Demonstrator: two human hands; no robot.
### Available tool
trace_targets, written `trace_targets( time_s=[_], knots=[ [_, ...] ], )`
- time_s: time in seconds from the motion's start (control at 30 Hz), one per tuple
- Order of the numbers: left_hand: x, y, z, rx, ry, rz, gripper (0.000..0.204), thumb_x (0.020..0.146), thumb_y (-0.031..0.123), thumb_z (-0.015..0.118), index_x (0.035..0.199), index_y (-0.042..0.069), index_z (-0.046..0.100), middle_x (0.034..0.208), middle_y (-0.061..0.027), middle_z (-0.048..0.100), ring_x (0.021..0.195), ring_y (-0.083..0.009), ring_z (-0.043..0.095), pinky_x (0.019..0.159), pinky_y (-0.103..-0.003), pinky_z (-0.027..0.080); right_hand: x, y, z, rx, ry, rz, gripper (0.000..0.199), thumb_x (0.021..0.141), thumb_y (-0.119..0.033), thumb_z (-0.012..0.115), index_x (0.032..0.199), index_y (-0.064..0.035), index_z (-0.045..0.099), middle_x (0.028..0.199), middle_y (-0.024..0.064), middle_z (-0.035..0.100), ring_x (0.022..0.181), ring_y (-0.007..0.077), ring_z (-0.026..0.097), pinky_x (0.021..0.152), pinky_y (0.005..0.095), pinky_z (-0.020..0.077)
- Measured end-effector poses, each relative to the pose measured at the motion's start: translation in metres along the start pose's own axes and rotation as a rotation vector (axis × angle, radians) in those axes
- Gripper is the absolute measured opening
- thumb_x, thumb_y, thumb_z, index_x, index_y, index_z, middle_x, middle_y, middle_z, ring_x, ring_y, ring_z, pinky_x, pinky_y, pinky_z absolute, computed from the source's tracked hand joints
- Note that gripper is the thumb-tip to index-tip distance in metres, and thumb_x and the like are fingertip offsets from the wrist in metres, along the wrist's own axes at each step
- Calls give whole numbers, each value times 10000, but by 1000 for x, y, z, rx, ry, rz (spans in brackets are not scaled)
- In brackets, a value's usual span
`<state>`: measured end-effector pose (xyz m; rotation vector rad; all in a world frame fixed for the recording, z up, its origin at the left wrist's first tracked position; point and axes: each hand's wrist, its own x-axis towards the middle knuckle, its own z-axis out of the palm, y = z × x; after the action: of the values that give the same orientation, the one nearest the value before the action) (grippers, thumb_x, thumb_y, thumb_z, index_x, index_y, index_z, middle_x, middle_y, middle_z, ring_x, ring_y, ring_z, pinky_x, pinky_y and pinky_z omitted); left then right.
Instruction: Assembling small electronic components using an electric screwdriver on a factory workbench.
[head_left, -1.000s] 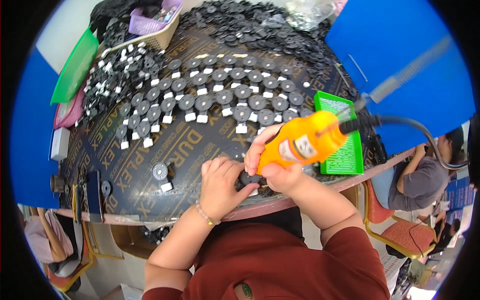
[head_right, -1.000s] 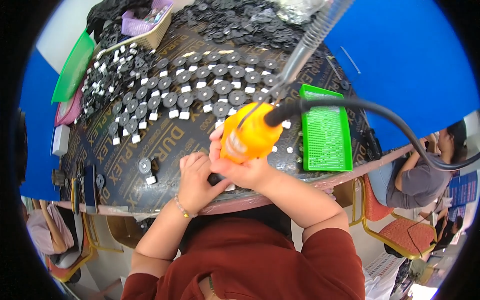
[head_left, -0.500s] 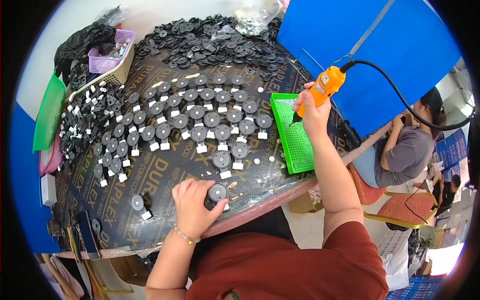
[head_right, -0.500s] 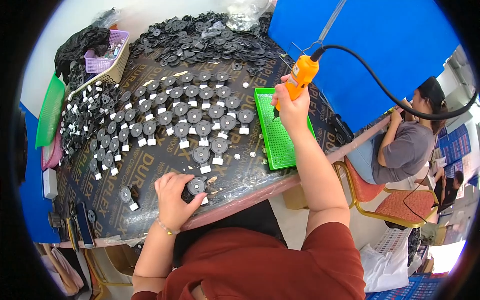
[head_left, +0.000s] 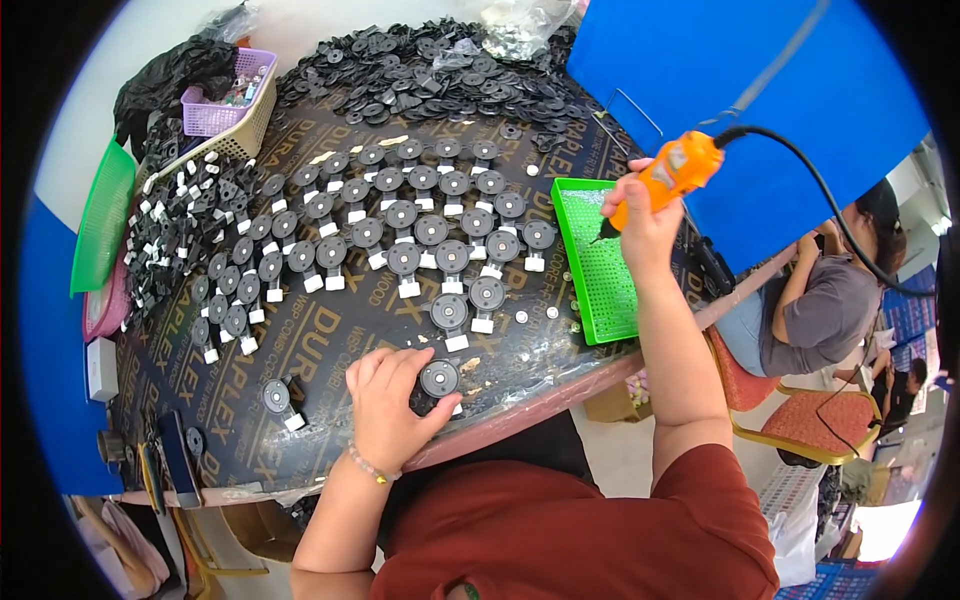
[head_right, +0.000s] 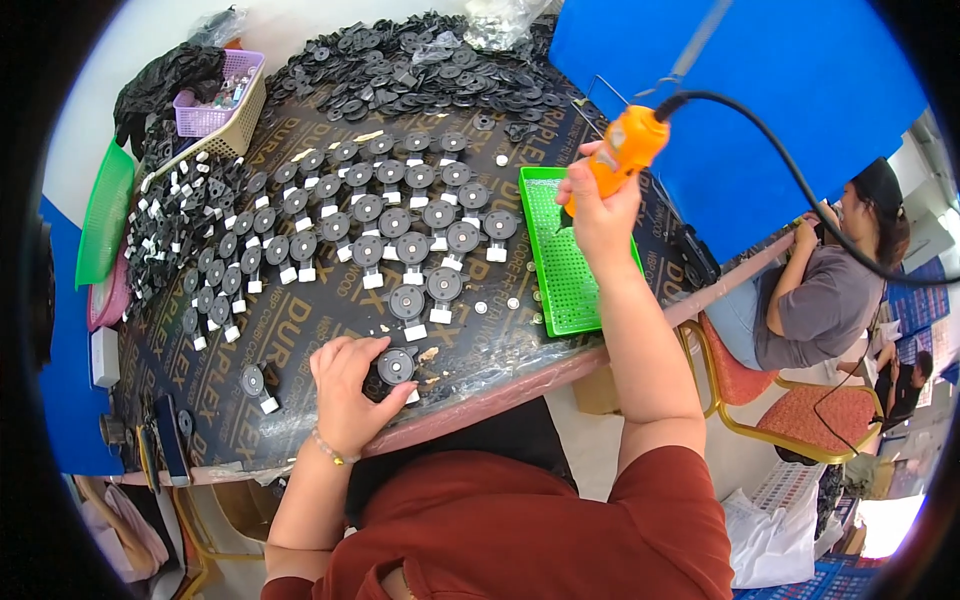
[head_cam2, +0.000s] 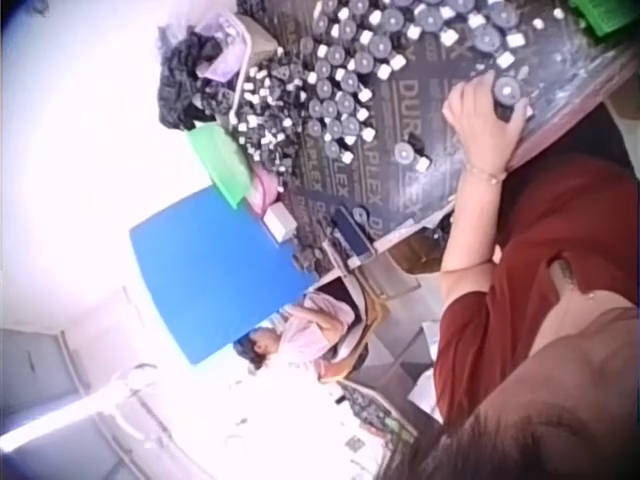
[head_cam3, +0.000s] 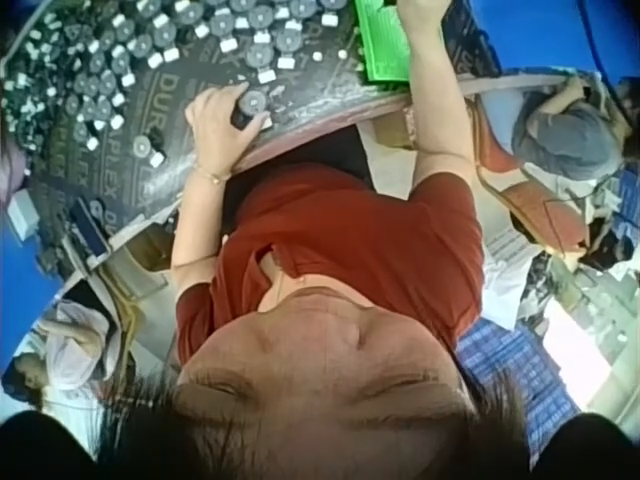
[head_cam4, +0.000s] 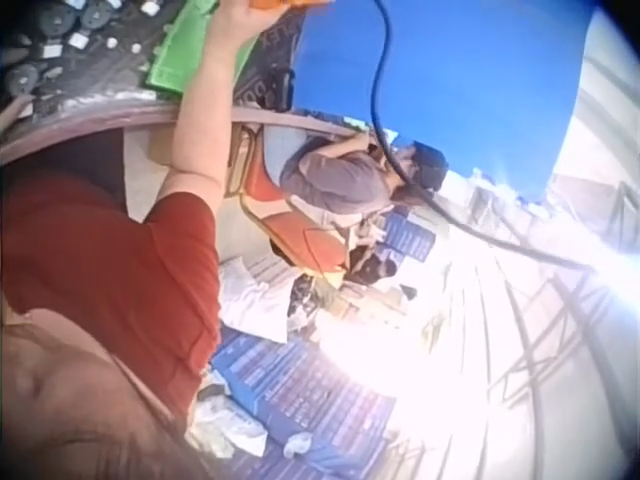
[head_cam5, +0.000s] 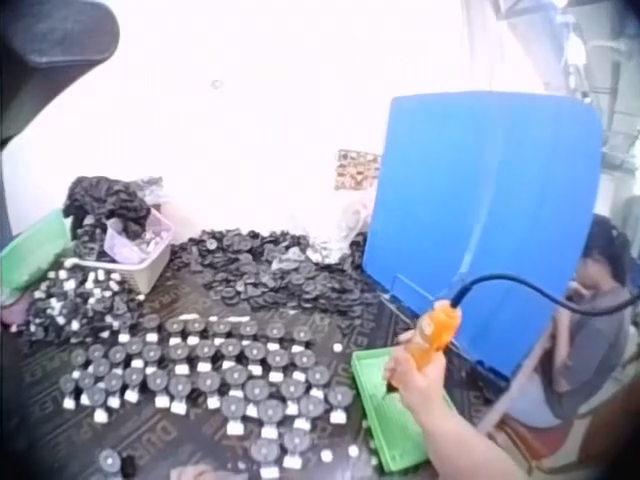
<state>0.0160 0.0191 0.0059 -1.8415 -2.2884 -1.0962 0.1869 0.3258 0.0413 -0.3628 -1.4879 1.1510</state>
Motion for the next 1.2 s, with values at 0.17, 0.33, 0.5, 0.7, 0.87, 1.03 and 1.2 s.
trace_targets(
  time_s=[0.17, 0.33, 0.5, 0.7, 0.87, 1.03, 1.2],
  knots=[
    [-1, -4, 1, 7, -30, 9, 515, 627, 291, 807, 1074, 101, 634, 1021, -25, 633, 1022, -248, 531, 901, -408, 339, -17, -46, 27, 142, -6, -118, 475, 889, -455, 623, 1121, -78, 450, 721, 41, 504, 554, 159, 512, 535, 304, 460],
    [-4, -8, 2, -3, -17, 31, 497, 630, 281, 806, 1064, 107, 637, 1019, -20, 635, 1012, -243, 528, 898, -412, 344, -82, -75, 89, 581, -366, 78, 569, 835, -423, 708, 1202, -93, 426, 763, 84, 586, 647, 188, 589, 582, 325, 504],
    [-3, -9, 1, -19, -12, 22, 460, 635, 276, 798, 1033, 98, 654, 983, -24, 635, 997, -238, 532, 888, -402, 350, -107, -70, 126, 545, -673, 209, 595, 774, -448, 745, 1108, -75, 425, 731, 100, 581, 618, 199, 594, 584, 343, 506],
    [-4, -11, 2, 2, 17, 45, 437, 640, 268, 782, 1026, 103, 662, 955, -16, 636, 965, -223, 541, 861, -392, 357, -113, -66, 135, 572, -655, 249, 568, 801, -436, 728, 1114, -75, 421, 712, 95, 564, 587, 186, 573, 565, 326, 497],
    [-4, -12, 3, -15, 25, 38, 445, 634, 274, 789, 1025, 102, 662, 950, -14, 635, 962, -220, 541, 858, -390, 359, -114, -66, 136, 562, -628, 229, 588, 796, -462, 723, 1118, -76, 419, 697, 91, 554, 579, 185, 569, 558, 331, 496],
    [-3, -11, 0, -17, -2, 41, 435, 629, 266, 791, 1012, 105, 661, 939, -11, 631, 956, -217, 543, 856, -387, 360, -119, -62, 135, 585, -641, 254, 571, 793, -443, 733, 1106, -76, 427, 726, 92, 560, 591, 187, 574, 564, 333, 497],
    [-5, -14, 4, -19, 16, 44, 437, 621, 255, 788, 1010, 104, 658, 932, -5, 629, 948, -212, 546, 853, -382, 358, -118, -61, 133, 487, -757, 261, 508, 768, -296, 791, 1067, -69, 449, 783, 95, 577, 666, 198, 588, 624, 342, 493]
  ],
)
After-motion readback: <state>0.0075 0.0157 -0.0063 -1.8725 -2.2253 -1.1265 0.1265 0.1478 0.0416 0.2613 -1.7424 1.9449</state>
